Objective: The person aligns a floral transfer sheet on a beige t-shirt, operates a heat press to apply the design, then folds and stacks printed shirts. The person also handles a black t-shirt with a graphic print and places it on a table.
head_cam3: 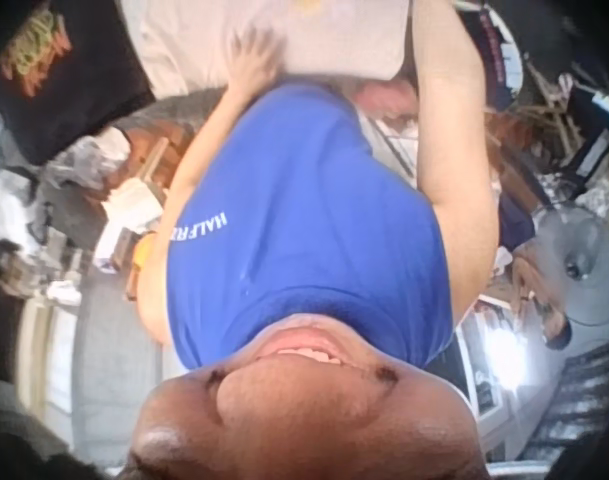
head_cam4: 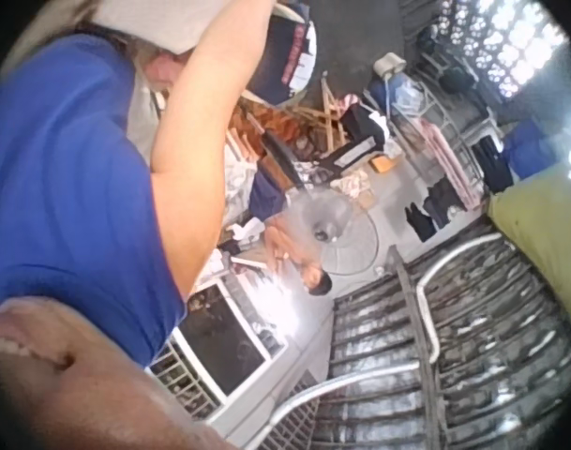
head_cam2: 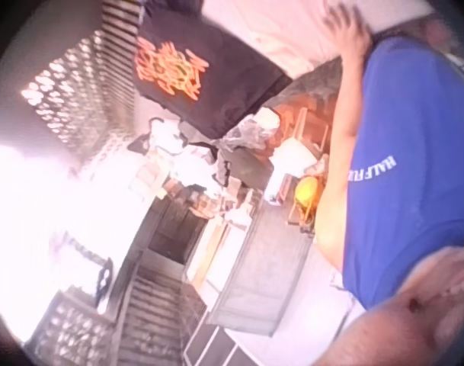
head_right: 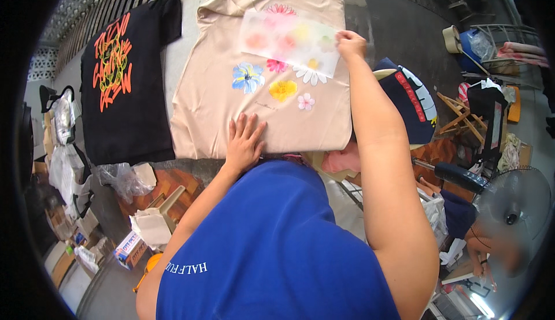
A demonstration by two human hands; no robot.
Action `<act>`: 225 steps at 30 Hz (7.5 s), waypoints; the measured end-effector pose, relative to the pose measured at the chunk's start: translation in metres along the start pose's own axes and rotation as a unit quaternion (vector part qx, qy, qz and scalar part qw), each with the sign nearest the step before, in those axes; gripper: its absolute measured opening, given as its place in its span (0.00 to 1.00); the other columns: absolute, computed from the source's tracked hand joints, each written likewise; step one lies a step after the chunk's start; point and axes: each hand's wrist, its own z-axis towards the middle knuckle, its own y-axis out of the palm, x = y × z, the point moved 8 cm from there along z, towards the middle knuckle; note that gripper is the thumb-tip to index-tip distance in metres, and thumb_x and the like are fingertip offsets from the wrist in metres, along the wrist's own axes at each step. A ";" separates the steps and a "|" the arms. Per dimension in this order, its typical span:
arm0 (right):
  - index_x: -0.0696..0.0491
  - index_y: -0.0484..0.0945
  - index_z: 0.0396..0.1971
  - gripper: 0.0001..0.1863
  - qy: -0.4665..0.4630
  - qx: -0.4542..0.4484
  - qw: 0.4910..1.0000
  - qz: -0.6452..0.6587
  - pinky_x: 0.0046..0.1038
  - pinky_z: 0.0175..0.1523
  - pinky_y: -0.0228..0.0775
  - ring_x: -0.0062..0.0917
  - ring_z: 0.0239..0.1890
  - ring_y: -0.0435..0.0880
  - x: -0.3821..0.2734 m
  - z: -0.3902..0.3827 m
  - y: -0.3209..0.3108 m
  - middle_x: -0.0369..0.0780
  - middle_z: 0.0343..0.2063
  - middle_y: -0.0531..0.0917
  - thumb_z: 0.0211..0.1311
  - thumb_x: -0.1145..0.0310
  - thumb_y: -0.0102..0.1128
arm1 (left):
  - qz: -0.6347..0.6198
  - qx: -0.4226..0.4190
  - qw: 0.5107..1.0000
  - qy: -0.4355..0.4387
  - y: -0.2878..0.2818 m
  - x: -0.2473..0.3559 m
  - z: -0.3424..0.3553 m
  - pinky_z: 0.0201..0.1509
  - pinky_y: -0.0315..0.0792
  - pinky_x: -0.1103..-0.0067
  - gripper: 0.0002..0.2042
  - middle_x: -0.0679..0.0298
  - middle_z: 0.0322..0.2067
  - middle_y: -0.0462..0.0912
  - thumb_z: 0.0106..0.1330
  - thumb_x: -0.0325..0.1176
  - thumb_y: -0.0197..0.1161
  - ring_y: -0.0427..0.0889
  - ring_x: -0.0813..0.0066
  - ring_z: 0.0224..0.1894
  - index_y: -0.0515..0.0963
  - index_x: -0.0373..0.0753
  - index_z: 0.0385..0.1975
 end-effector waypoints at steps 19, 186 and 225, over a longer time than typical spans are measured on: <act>0.57 0.77 0.45 0.13 -0.038 0.403 0.901 0.157 0.22 0.37 0.81 0.22 0.33 0.83 0.051 -0.205 -0.436 0.38 0.36 0.82 0.62 0.72 0.66 | 0.012 0.006 0.997 0.077 -0.026 -0.047 0.119 0.72 0.49 0.52 0.31 0.52 0.66 0.66 0.59 0.44 0.65 0.60 0.52 0.69 0.69 0.42 0.63; 0.53 0.74 0.42 0.16 0.122 0.582 0.495 0.633 0.20 0.37 0.66 0.15 0.32 0.73 0.143 -0.934 -0.184 0.30 0.32 0.74 0.60 0.62 0.69 | -0.245 -0.711 0.570 -0.330 0.494 0.466 -0.444 0.60 0.74 0.64 0.24 0.52 0.59 0.71 0.75 0.38 0.47 0.80 0.54 0.53 0.60 0.36 0.68; 0.59 0.79 0.29 0.10 0.596 0.793 0.053 -0.112 0.29 0.39 0.72 0.30 0.32 0.81 -0.007 -1.257 -0.087 0.42 0.28 0.82 0.46 0.86 0.53 | -0.423 -0.546 0.271 0.670 0.024 0.830 -0.599 0.40 0.71 0.81 0.02 0.66 0.31 0.78 0.62 0.23 0.62 0.75 0.80 0.31 0.76 0.35 0.31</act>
